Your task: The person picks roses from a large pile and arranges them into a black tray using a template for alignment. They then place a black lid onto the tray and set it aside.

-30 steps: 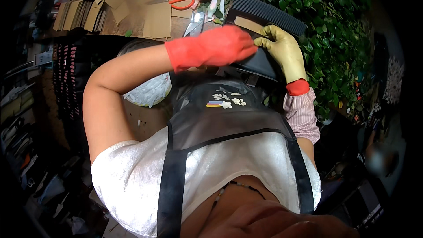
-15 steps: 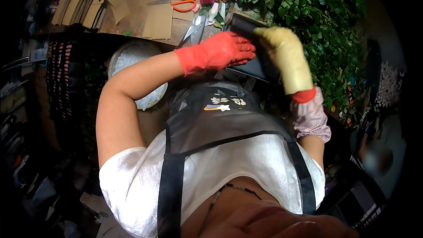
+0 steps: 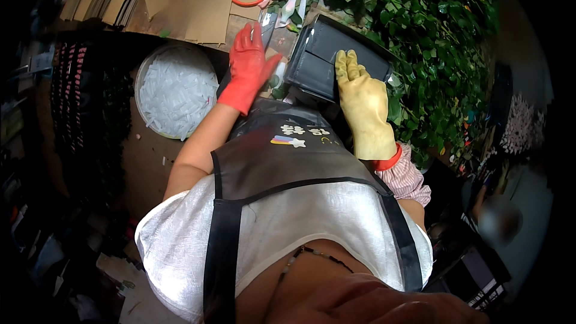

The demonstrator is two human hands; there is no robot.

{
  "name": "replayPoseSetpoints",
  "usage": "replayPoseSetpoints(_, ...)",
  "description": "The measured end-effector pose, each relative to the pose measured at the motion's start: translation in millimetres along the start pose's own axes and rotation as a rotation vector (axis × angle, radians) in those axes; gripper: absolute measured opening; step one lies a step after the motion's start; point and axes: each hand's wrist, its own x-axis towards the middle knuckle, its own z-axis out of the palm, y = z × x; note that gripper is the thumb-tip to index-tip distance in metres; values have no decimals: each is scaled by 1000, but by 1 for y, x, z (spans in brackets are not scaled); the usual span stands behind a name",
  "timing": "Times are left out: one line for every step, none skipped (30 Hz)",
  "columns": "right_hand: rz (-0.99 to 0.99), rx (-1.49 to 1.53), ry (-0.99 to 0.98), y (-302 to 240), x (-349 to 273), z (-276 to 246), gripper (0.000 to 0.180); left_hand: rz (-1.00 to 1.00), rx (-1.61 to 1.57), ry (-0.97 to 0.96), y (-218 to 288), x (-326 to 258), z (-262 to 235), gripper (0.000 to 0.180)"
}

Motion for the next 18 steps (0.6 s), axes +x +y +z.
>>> replayPoseSetpoints(-2, 5, -30, 0, 1, -2, 63, -79, 58, -150, -9, -4, 8, 89)
replayPoseSetpoints(1, 8, -60, 1, 1, -7, 64, -155, 111, -299, -13, -6, 11, 97)
replayPoseSetpoints(7, 15, -89, 1, 2, -8, 65, -238, 86, -549, -5, 18, -11, 106)
replayPoseSetpoints(2, 49, -71, 2, 3, -7, 66, -266, 71, -573, -8, 24, -11, 103)
replayPoseSetpoints(-3, 78, -54, 5, 2, -8, 67, -294, 51, -594, -9, 33, -11, 101)
replayPoseSetpoints(-9, 107, -36, 7, 2, -8, 68, -322, 31, -614, -10, 39, -14, 99)
replayPoseSetpoints(-12, 122, -9, 7, 1, -6, 69, -395, -95, -605, -11, 40, -20, 85)
replayPoseSetpoints(-9, 138, 17, 7, 0, -2, 70, -472, -355, -712, -12, 44, -32, 81)
replayPoseSetpoints(-5, 159, 39, 7, 0, 1, 71, -544, -617, -820, -15, 47, -44, 77)
replayPoseSetpoints(0, 165, 49, 8, 0, 2, 72, -612, -883, -920, -14, 49, -55, 73)
replayPoseSetpoints(2, 174, 59, 7, 1, 1, 73, -539, -869, -891, -6, 49, -70, 73)
replayPoseSetpoints(4, 181, 65, 7, 0, 2, 74, -466, -858, -866, 6, 46, -84, 74)
replayPoseSetpoints(1, 178, 60, 6, 0, 2, 74, -394, -845, -840, 14, 46, -94, 75)
replayPoseSetpoints(-3, 172, 60, 7, 0, 1, 74, -357, -795, -862, 17, 50, -104, 74)
replayPoseSetpoints(-6, 163, 59, 8, 0, 1, 74, -320, -749, -883, 20, 54, -111, 74)
replayPoseSetpoints(-4, 155, 45, 8, 0, 1, 74, -282, -702, -904, 22, 55, -114, 73)
replayPoseSetpoints(-5, 149, 35, 8, 0, 0, 74, -203, -734, -878, 15, 55, -113, 73)
replayPoseSetpoints(-4, 144, 25, 7, 1, -1, 74, -130, -670, -865, 12, 55, -109, 70)
